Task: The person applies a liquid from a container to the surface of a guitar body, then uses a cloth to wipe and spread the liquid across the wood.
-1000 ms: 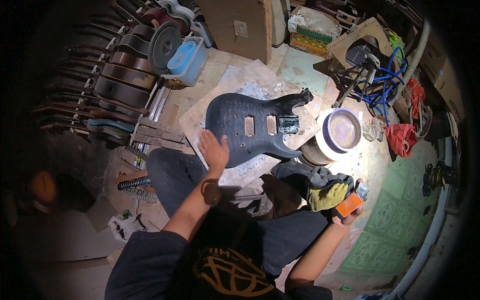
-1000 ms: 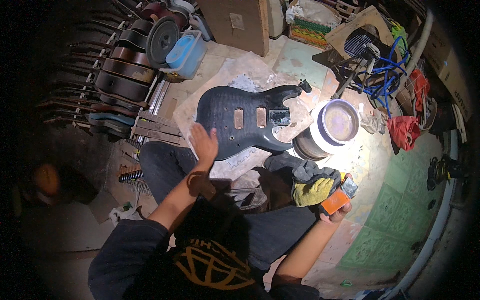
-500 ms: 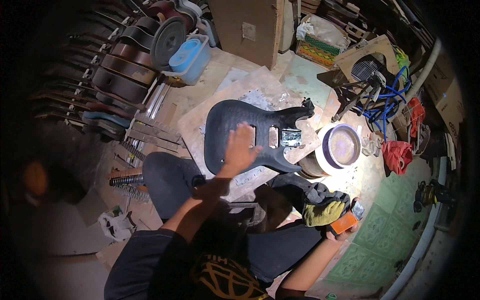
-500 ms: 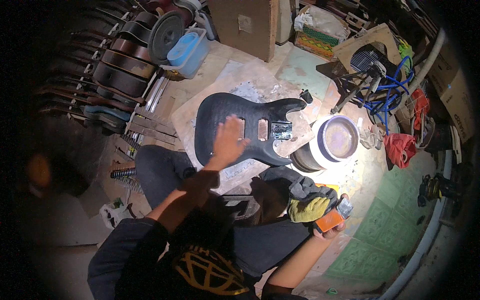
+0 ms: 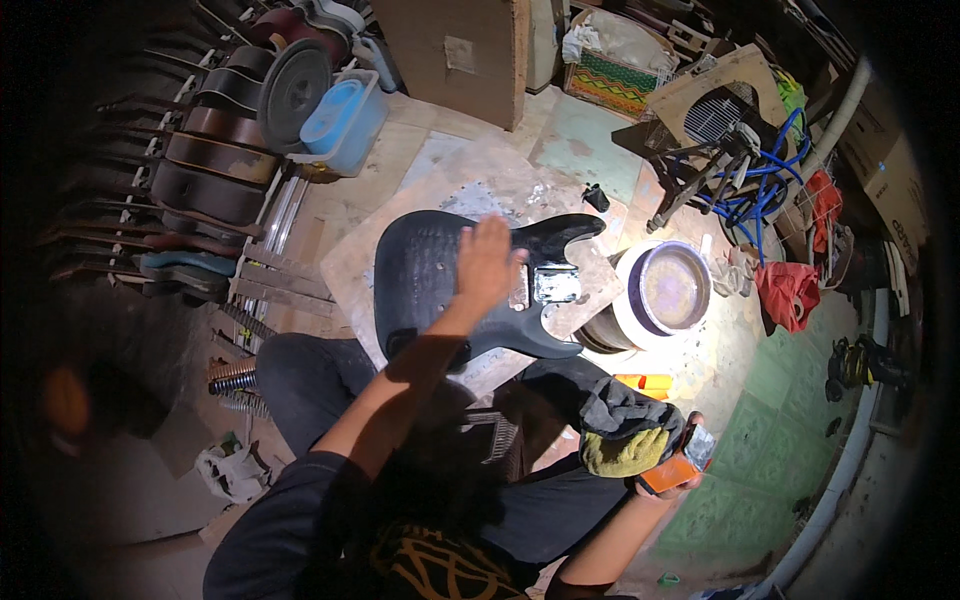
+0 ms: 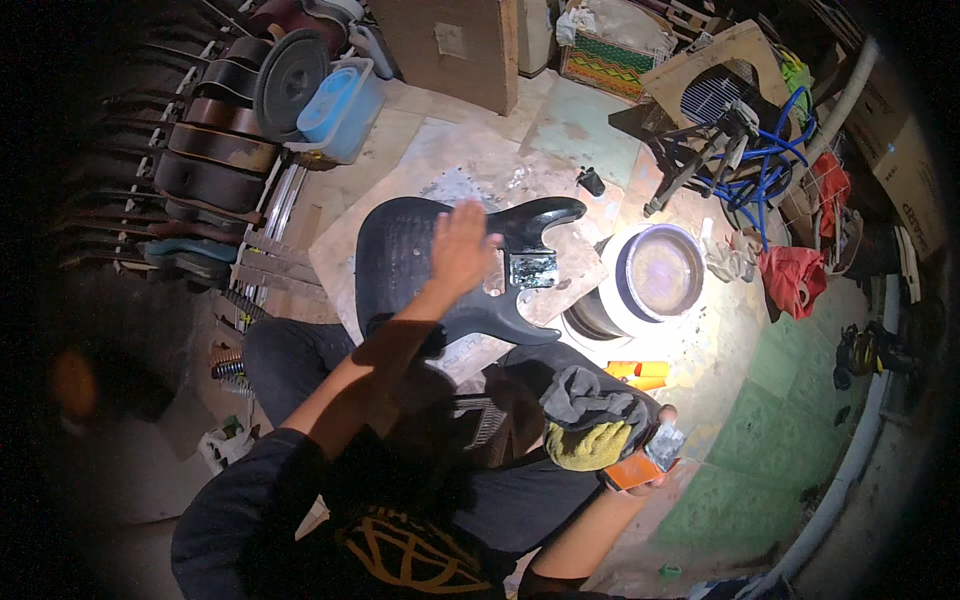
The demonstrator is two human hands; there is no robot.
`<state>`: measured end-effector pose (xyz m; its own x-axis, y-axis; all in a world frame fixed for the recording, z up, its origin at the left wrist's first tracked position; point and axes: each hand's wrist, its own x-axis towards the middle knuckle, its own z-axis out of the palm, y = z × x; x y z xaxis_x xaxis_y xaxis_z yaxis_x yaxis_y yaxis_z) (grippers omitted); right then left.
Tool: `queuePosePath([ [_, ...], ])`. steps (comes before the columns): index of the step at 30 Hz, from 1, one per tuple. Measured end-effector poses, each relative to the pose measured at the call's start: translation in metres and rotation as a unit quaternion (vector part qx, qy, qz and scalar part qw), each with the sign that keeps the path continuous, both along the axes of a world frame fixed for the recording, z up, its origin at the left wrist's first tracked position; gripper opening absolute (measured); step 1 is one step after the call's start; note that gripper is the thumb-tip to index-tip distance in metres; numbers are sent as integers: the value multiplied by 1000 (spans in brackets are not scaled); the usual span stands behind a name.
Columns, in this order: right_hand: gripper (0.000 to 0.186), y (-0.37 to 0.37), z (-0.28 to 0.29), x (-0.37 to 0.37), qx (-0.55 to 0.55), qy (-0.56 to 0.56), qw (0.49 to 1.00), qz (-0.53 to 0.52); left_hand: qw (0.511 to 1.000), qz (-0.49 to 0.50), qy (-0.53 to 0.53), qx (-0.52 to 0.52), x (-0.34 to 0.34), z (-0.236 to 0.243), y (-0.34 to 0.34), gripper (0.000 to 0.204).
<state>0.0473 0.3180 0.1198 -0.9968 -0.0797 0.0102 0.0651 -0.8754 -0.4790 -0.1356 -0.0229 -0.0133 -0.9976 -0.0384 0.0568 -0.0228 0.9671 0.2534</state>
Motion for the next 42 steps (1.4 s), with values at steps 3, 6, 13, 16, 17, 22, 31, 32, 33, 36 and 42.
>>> queuePosePath([
  [3,87,-2,2,-4,19,10,1000,8,999,-22,16,26,-25,6,61,75],
  [6,85,-4,7,-5,24,0,1000,8,998,-39,34,21,-49,6,96,80],
  [13,84,-17,20,-11,26,-7,1000,1,966,-258,1,-22,-66,9,117,77],
  [16,84,-12,15,-12,6,10,1000,20,924,-368,-98,-23,-58,11,118,71],
  [17,84,-16,17,-12,10,-5,1000,13,924,-369,-100,34,-51,1,111,70],
  [22,84,-18,23,-7,42,-45,997,-35,956,-261,78,110,-9,11,76,73],
  [31,87,-5,0,-4,28,-57,998,5,993,-98,-5,68,2,15,69,122],
  [32,90,-7,1,-5,27,-65,997,3,993,-105,-7,60,-4,16,80,122],
  [33,90,-10,3,-5,31,-69,997,-1,992,-112,-10,52,-10,17,90,123],
  [36,92,-21,11,-9,23,-65,998,3,992,-118,-26,45,-27,19,114,126],
  [42,93,-15,10,-12,19,-43,998,46,970,-230,-7,76,-34,15,117,116],
])
